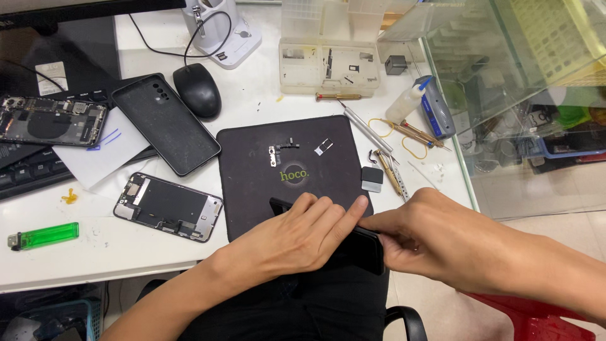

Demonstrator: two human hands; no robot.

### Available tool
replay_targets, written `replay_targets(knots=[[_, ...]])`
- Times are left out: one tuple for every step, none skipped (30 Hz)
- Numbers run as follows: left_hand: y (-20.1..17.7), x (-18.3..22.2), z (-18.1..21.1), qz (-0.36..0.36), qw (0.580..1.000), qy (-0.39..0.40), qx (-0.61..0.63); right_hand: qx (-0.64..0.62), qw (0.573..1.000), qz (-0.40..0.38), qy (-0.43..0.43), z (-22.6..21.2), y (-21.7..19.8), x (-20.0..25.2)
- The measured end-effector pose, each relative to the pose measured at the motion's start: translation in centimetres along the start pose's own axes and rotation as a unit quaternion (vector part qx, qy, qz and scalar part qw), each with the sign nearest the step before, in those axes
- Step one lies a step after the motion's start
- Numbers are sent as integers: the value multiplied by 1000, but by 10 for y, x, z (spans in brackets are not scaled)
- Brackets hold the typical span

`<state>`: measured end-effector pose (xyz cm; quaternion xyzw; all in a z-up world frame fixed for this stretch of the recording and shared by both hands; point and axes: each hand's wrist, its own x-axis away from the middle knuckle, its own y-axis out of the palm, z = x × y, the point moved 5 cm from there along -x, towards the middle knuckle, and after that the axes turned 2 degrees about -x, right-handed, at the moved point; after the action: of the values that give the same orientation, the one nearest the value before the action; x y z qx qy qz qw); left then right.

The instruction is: The person reassembles a smartphone by aligning the back cover and pressing the edges to secure it. They then use a small plastic card to press along the seams and ensure the cover is sealed. Finally, they inspect the device and hand it to another person.

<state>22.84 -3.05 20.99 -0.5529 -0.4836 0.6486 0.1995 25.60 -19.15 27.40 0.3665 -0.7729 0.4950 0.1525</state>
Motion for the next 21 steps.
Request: replay_targets(knots=[[1,-1,1,-2,1000,9,-7,22,999,-22,-16,1,2,-2],[1,-1,2,-4,1000,20,-15,43,998,-42,-31,3,4,-4],[2,-1,3,-5,999,31,-23,64,995,-61,-47,4,6,-5],[3,-1,3,-8,999,34,-15,47,996,-65,-48,7,7,-5],[3,0,3,-12,999,37,-7,30,996,-68,-50,9,7,-6],[3,0,2,-14,999,42,1,14,996,-69,-50,10,7,-5],[4,1,3,-25,998,50,4,3,996,-59,-64,9,9,-4],[5,0,3,-34,998,57,3,-4,996,-47,-80,8,10,-4],[6,0,3,-44,997,63,3,-11,995,-36,-95,7,10,-4],[6,2,4,-40,997,63,-2,-15,994,-37,-102,6,12,-5],[5,3,5,-36,997,62,-7,-19,993,-38,-109,5,14,-6],[5,3,5,-31,997,65,-13,-24,993,-36,-114,6,16,-7],[6,3,7,-34,997,68,-11,-25,993,-50,-107,9,19,-8],[7,3,8,-37,997,71,-10,-26,993,-63,-99,11,22,-9],[9,3,9,-39,996,74,-8,-27,993,-76,-91,14,24,-11],[9,3,9,-35,997,75,-2,-37,992,-81,-93,16,26,-11],[10,4,9,-31,997,75,3,-46,991,-86,-95,18,29,-13],[11,6,9,-27,997,72,7,-54,989,-92,-98,20,32,-14],[11,8,9,-16,997,72,14,-57,988,-94,-111,20,35,-14],[11,10,9,-4,997,73,20,-59,986,-95,-125,20,38,-14],[12,12,8,8,997,73,26,-61,984,-96,-138,19,40,-13]])
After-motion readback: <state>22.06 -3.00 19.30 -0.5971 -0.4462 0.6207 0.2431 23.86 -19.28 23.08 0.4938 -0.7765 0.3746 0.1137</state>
